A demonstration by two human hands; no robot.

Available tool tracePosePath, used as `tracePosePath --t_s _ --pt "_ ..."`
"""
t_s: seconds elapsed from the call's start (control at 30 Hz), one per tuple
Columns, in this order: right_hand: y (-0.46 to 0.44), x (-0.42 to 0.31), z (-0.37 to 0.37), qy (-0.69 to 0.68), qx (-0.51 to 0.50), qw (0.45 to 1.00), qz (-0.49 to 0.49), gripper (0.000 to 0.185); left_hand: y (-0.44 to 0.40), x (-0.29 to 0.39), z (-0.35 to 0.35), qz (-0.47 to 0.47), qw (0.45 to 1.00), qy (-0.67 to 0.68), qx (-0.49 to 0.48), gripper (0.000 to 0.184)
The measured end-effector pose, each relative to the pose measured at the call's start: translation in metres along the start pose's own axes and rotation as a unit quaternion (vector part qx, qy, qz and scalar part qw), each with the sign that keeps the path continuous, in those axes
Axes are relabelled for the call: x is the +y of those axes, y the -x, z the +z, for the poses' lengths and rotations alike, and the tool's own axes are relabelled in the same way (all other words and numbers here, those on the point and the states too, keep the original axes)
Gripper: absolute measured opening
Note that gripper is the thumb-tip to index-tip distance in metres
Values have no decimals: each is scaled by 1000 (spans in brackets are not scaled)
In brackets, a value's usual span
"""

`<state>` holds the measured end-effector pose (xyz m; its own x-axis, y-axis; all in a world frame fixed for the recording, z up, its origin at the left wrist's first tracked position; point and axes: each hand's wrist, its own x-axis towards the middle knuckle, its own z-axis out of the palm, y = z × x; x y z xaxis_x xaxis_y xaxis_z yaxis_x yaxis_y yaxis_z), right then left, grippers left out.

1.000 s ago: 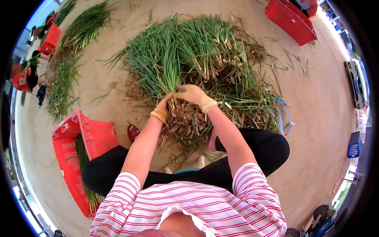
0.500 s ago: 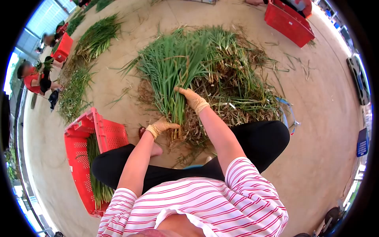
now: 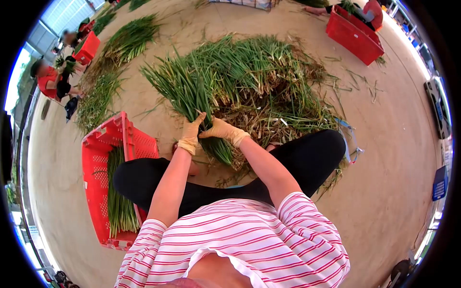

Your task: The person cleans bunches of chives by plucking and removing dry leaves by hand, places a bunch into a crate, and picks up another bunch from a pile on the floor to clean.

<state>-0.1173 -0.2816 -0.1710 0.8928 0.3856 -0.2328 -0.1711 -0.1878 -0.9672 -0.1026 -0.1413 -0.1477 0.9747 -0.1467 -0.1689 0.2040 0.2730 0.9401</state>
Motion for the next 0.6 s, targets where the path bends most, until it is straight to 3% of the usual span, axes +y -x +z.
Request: tracePosePath --t_s 0.03,0.1,0.2,0.27,0.33,0.37,0.4,0.47,0.53,0.57,0.6 --pt "1 -10 5 -1 18 999 -45 81 -2 -1 -1 -1 1000 0 1 53" --pt "-1 -19 5 54 36 991 -120 61 -6 -7 -5 20 986 155 -52 46" --pt "-13 -9 9 116 81 966 -218 30 17 16 8 74 979 166 -92 48" --pt "-13 7 9 41 25 976 -212 26 21 24 7 170 977 -61 -115 51" --pt "-9 17 11 43 -6 984 -175 24 10 -3 -11 219 949 -145 -172 49" --pt "-6 19 13 75 -7 986 -147 22 6 -14 -16 47 970 126 -205 48" --pt "-3 23 15 96 -3 988 -124 21 7 -16 -14 -130 888 385 -217 49" --pt "0 31 20 123 13 988 -93 17 6 -22 -11 -164 874 389 -240 48" --pt "-1 32 19 118 28 989 -82 14 1 -31 -10 -111 879 419 -197 46" --pt "-4 32 17 106 36 990 -88 12 -3 -33 -12 -125 811 507 -264 44" --pt "-6 29 15 90 41 990 -100 11 1 -18 -6 -128 811 505 -267 44"
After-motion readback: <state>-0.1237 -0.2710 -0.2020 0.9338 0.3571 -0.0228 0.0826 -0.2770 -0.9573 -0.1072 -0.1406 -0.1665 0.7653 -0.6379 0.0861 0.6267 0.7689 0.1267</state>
